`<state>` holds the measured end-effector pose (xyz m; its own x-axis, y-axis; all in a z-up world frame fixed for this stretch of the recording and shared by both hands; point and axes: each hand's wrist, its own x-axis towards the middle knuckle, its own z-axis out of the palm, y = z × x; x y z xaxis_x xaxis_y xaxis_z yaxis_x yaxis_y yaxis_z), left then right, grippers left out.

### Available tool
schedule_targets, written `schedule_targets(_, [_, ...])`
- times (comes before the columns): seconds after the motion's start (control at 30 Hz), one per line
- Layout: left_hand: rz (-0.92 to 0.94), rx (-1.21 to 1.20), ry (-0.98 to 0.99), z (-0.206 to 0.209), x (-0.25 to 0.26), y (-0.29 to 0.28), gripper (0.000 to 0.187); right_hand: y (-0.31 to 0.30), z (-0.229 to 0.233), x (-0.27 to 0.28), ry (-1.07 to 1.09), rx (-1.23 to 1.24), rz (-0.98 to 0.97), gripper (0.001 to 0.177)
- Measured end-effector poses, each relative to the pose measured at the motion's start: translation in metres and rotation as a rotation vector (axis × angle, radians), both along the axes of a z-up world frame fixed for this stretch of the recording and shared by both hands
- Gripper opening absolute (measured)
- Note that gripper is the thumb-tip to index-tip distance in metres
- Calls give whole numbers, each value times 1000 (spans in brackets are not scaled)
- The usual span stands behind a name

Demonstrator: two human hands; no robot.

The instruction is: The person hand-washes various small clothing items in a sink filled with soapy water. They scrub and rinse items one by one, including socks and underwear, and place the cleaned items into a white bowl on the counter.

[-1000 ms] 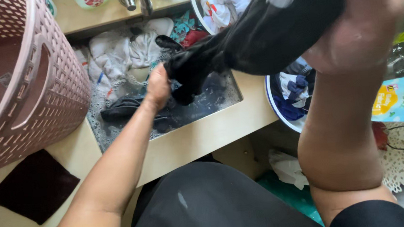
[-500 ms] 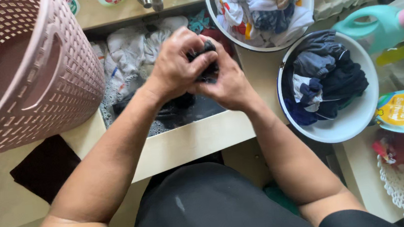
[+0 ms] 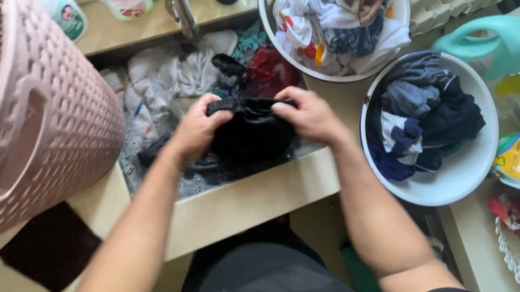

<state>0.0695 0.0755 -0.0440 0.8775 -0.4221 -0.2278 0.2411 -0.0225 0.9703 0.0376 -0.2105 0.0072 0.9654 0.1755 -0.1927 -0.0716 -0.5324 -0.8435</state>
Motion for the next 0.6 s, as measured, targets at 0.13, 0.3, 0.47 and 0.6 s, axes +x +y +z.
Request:
schedule_targets(0.13, [257, 512, -562, -86, 9, -50, 28, 48, -139, 27, -285, -103, -160, 33])
schedule_targets(0.3, [39, 843, -352, -187, 4, -56, 27, 36, -281, 46, -80, -513, -49, 38])
schedule_targets(0.47, [215, 406, 60, -263, 40, -52, 36, 69, -298, 80, 138, -125, -648, 47])
schedule_targets(0.6, [338, -790, 532, -223, 37, -46, 46, 142, -175, 37, -335, -8, -323, 41])
